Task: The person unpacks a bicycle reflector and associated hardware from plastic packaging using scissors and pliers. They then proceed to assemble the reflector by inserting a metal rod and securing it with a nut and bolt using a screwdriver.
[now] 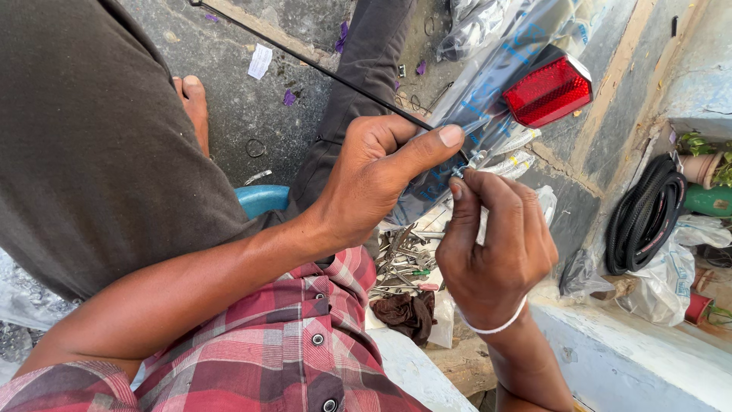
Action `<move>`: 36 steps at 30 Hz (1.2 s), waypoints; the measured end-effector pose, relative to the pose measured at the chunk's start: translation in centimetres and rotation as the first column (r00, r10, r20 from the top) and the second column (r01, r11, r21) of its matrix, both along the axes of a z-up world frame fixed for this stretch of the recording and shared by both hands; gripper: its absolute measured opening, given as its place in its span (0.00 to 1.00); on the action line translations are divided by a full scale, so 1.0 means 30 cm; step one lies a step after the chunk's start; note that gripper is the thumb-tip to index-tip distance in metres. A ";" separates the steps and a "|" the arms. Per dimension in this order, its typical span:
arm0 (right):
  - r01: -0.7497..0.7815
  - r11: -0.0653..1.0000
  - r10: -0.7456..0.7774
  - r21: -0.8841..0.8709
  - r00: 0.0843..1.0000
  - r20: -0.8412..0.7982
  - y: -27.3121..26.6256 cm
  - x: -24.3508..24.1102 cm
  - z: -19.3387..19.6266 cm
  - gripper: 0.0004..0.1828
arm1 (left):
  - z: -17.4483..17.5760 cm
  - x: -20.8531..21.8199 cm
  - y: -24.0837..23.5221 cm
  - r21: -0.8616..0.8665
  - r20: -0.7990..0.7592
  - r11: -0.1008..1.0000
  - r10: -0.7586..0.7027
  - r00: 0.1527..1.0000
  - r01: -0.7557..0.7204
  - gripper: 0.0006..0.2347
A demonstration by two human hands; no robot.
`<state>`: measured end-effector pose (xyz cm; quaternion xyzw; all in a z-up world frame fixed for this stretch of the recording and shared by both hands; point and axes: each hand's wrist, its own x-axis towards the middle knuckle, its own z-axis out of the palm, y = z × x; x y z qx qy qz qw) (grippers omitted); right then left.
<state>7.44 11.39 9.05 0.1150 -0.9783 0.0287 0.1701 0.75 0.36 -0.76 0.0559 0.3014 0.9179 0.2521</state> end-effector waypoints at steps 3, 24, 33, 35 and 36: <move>-0.013 0.999 0.012 0.033 1.000 0.017 -0.008 0.003 0.016 0.08 | 0.004 0.007 0.004 0.017 0.033 1.000 -0.001 0.999 0.000 0.13; 0.036 0.999 -0.036 -0.022 0.999 -0.017 0.018 0.001 -0.042 0.06 | -0.014 0.038 0.029 -0.009 0.181 1.000 0.028 0.983 -0.027 0.11; -0.050 0.994 0.052 -0.098 0.998 0.022 0.066 0.007 -0.035 0.07 | -0.031 0.060 0.050 -0.009 0.148 0.997 0.074 0.986 -0.074 0.12; 0.013 1.000 -0.014 0.009 0.998 0.067 0.068 0.007 -0.037 0.07 | -0.039 0.063 0.051 -0.061 0.116 0.995 0.084 0.990 -0.077 0.12; 0.032 0.999 -0.033 0.009 0.993 0.116 0.070 0.007 -0.035 0.08 | -0.042 0.066 0.053 -0.082 0.099 0.993 0.087 0.991 -0.079 0.12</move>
